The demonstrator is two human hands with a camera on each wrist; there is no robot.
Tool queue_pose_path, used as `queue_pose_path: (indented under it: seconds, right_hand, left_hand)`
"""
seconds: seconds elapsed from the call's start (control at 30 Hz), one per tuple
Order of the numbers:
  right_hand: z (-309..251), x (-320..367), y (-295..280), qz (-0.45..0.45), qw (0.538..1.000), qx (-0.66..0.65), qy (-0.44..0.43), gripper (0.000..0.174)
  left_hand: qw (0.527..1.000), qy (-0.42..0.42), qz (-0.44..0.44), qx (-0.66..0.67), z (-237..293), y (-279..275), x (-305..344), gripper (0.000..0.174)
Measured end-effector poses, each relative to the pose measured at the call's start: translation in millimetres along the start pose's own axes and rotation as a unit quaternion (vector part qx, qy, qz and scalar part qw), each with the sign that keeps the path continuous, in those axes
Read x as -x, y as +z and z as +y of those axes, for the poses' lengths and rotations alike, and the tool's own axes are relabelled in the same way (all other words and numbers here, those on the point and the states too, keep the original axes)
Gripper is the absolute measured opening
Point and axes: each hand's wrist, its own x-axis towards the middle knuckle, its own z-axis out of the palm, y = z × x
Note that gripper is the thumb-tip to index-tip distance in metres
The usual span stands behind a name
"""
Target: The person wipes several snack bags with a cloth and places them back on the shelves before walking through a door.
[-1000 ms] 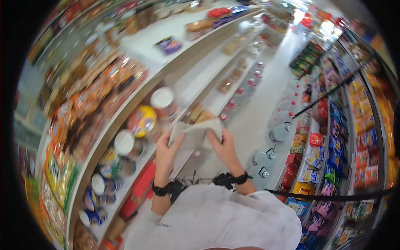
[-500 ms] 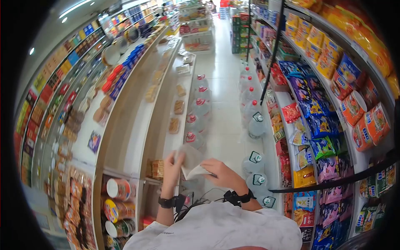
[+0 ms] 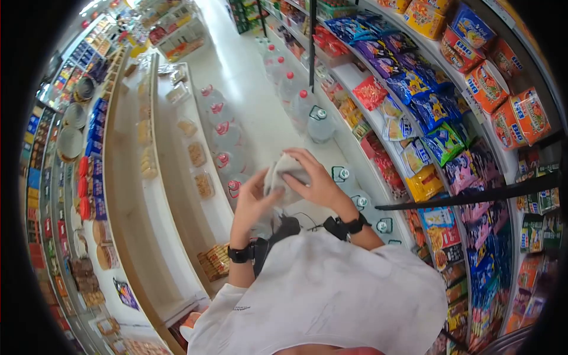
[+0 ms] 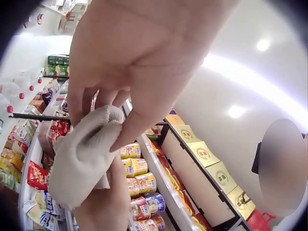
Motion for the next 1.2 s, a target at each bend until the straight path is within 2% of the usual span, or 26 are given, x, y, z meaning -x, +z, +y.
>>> queue_pose_path:
  seconds: [0.03,0.13,0.17,0.23,0.33,0.47,0.57,0.6,0.67,0.77,0.87,0.9,0.97,1.0,1.07,1.1,1.13,1.2]
  right_hand:
    - [2,-14,6,0.000,1.000,-0.026,0.015,0.049]
    - [7,-51,26,-0.102,0.968,-0.174,0.152,0.053]
    - [6,-66,29,-0.149,0.956,-0.133,0.213,0.056]
    - [19,-88,47,-0.133,0.952,-0.144,0.234,0.055]
    - [29,-111,58,-0.089,0.942,-0.133,0.295,0.054]
    - [39,-141,54,-0.003,0.929,-0.139,0.344,0.051]
    - [73,-156,39,0.038,0.912,-0.146,0.381,0.053]
    - [86,-162,32,0.026,0.912,-0.146,0.383,0.054]
    - [116,-176,17,0.002,0.911,-0.145,0.386,0.055]
    - [172,-193,-8,0.010,0.902,-0.133,0.410,0.053]
    - [251,-211,-38,0.105,0.890,-0.127,0.426,0.049]
    - [274,-223,-55,0.096,0.882,-0.102,0.451,0.050]
    - [319,-247,-88,0.089,0.862,-0.053,0.496,0.052]
    - [339,-256,-101,0.100,0.864,-0.023,0.492,0.053]
    - [384,-273,-126,0.122,0.870,0.039,0.477,0.053]
    - [453,-250,-145,0.144,0.861,0.033,0.487,0.050]
    - [459,-262,-152,0.200,0.847,0.021,0.492,0.047]
    - [474,-286,-165,0.310,0.811,0.001,0.497,0.042]
  left_hand:
    - [1.000,0.011,0.005,-0.001,6,-12,-12,0.051]
    - [0.998,0.036,0.021,-0.042,16,-59,-40,0.049]
    - [0.996,0.047,0.021,-0.079,17,-76,-52,0.048]
    - [0.985,0.076,0.034,-0.154,17,-102,-76,0.042]
    - [0.991,0.012,0.012,-0.131,22,-125,-116,0.039]
    - [0.990,0.026,-0.024,-0.135,7,-134,-177,0.035]
    - [0.991,-0.003,-0.088,-0.103,-1,-131,-226,0.031]
    - [0.989,0.010,-0.093,-0.117,-11,-131,-245,0.030]
    - [0.983,0.035,-0.103,-0.146,-41,-130,-285,0.028]
    - [0.981,-0.024,-0.149,-0.123,-62,-116,-352,0.031]
    - [0.976,-0.050,-0.187,-0.103,-87,-88,-440,0.030]
    - [0.973,-0.047,-0.190,-0.119,-92,-77,-468,0.032]
    - [0.977,-0.080,-0.185,-0.076,-139,-62,-530,0.034]
    - [0.976,-0.091,-0.191,-0.055,-162,-49,-558,0.035]
    - [0.970,-0.169,-0.171,-0.040,-204,-40,-609,0.041]
    - [0.964,-0.216,-0.153,-0.012,-235,-40,-633,0.043]
    - [0.955,-0.264,-0.133,0.016,-252,-40,-652,0.044]
    - [0.957,-0.244,-0.157,0.025,-277,-38,-685,0.043]
